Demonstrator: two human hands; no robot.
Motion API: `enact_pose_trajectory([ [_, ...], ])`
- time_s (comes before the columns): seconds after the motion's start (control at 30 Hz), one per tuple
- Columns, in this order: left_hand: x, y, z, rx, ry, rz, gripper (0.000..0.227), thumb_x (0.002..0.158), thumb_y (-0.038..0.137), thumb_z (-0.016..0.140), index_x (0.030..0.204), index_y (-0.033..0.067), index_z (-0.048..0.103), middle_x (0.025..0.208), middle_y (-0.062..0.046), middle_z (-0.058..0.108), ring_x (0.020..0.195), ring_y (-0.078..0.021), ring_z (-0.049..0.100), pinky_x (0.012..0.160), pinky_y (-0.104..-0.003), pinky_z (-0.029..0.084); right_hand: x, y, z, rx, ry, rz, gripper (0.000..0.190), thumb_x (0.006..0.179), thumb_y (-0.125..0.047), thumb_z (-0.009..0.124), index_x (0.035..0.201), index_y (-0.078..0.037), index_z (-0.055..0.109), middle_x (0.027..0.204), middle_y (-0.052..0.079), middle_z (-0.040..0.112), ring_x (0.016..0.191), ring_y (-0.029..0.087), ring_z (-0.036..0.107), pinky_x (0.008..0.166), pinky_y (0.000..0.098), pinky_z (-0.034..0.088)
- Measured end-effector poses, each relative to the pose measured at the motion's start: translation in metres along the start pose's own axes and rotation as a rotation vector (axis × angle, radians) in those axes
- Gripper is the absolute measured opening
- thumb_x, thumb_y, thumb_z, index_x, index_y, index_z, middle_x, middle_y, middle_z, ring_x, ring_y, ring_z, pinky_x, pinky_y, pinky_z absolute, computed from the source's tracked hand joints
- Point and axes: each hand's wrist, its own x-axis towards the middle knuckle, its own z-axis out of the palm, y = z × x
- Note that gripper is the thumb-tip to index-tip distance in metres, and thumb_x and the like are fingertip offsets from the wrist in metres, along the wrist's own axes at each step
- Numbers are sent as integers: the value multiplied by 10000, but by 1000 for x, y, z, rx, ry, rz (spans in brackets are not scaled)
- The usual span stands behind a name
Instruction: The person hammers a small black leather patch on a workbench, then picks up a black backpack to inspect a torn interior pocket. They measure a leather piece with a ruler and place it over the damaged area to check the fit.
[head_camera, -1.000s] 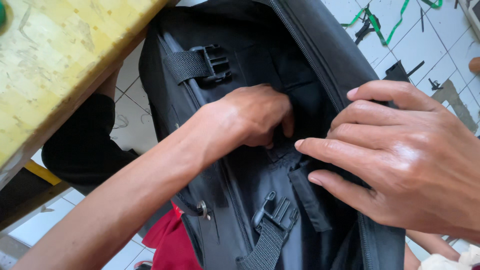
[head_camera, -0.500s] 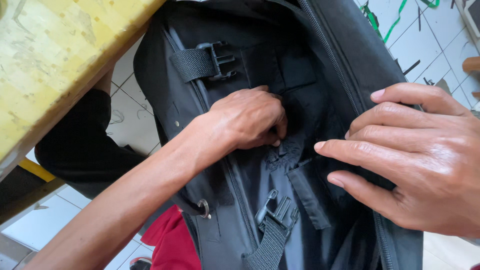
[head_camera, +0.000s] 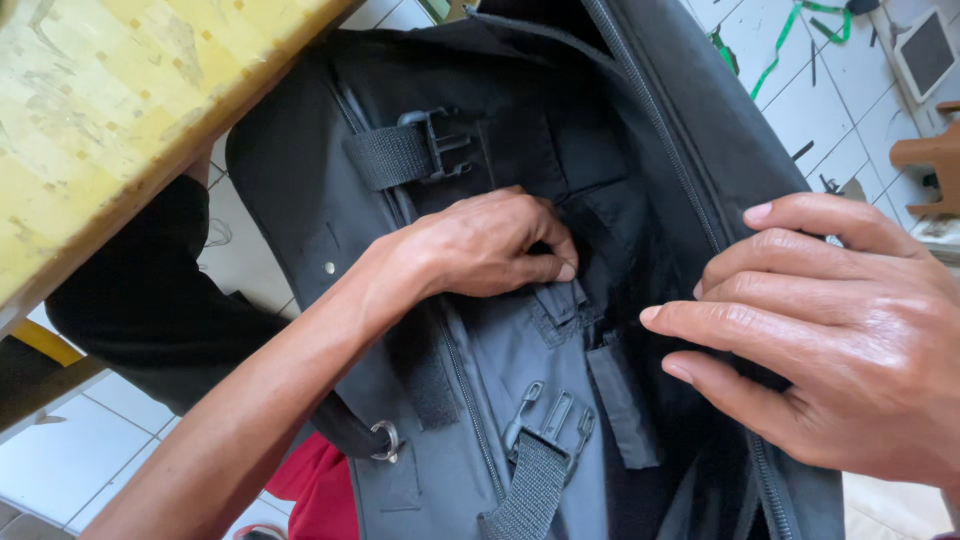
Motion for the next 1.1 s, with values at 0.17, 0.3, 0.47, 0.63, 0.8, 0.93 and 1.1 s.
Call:
enact_pose_trajectory([
  [0.17,-4,-4,5,-26,42,28,182,890,277,576,872,140,695,884,-22,715,787,-222,667,704,-352,477,-2,-3,1,-35,-15,24,100,894,-221,632,884,-153,703,691,-60,644,732,150,609,905,403,449],
  [0.3,-6,-7,8,-39,54,44,176,885,266,576,876,141,699,887,-15,718,792,-213,666,713,-343,473,1,-4,0,-13,-11,28,95,898,-204,617,876,-159,698,699,-72,631,740,147,612,909,400,443],
  [0.47,-8,-7,8,-49,56,43,166,886,242,573,909,145,705,919,-13,716,832,-198,667,746,-330,477,0,-2,0,-10,-6,-1,62,889,-190,649,878,-147,691,689,-41,617,726,160,614,888,412,451],
  [0.63,-6,-9,9,-54,48,29,179,896,238,573,934,127,709,951,-27,720,845,-205,676,752,-332,484,0,-1,-2,0,-4,1,50,882,-183,665,871,-146,698,703,-29,621,733,167,612,883,417,454],
  [0.8,-8,-3,6,-60,38,-38,172,881,244,582,934,150,716,945,-14,715,839,-189,677,751,-322,492,0,0,-2,10,-2,-5,52,881,-182,665,873,-145,700,713,-24,628,736,173,614,880,421,452],
  [0.93,-8,-1,5,-61,55,-22,182,883,253,585,934,141,720,962,-19,721,865,-194,681,770,-320,494,-1,0,-2,15,9,2,56,879,-186,680,850,-144,703,709,-17,632,732,171,619,878,417,455],
  [1.1,-7,-3,6,-78,61,-4,207,894,259,569,944,126,719,977,-25,727,884,-192,681,787,-314,494,-1,1,-3,27,10,-5,57,882,-180,681,855,-134,700,706,-10,632,734,179,619,867,421,458],
])
